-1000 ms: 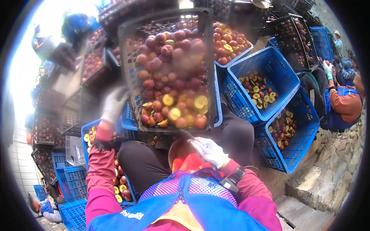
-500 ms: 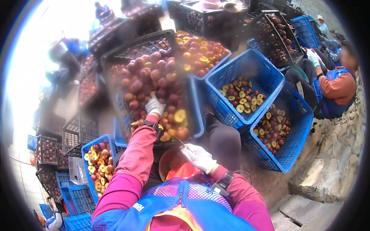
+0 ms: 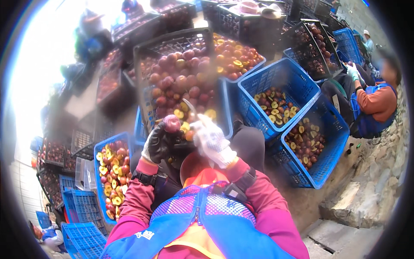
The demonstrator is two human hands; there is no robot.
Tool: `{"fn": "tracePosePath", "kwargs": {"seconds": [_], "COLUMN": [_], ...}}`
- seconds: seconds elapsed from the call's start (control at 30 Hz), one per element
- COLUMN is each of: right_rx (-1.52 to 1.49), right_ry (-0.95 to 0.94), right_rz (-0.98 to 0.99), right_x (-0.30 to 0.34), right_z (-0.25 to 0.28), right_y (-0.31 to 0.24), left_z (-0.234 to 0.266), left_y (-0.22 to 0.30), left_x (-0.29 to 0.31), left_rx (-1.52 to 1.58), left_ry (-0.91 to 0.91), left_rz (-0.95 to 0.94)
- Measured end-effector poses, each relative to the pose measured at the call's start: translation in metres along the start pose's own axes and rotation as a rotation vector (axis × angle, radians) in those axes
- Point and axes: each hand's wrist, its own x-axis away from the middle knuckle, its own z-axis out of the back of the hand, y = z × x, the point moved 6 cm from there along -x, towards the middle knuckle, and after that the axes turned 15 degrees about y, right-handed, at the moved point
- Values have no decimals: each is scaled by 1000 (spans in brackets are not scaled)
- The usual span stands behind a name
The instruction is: Cutting and sorting plums into crates in an outdoor or semi-outdoor agricultural processing area.
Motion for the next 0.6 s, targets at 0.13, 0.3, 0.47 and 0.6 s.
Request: {"fn": "tracePosePath", "kwargs": {"seconds": [0.13,0.3,0.47,0.6], "right_rx": [-97,-216,-398,-261], "right_ry": [16,28,-114,-156], "right_rz": [159,226,-71,-72], "right_x": [27,59,84,90], "right_z": [-28,-56,-90,-105], "right_y": [-71,-86,-68,-65], "left_z": [14,23,55,78], "left_y": [-6,-10,-14,-22], "left_x": [71,115,124,122], "left_rx": [9,34,11,51], "left_ry": [-125,-68,-135,-118], "left_rz": [47,-53,-96,-93]}}
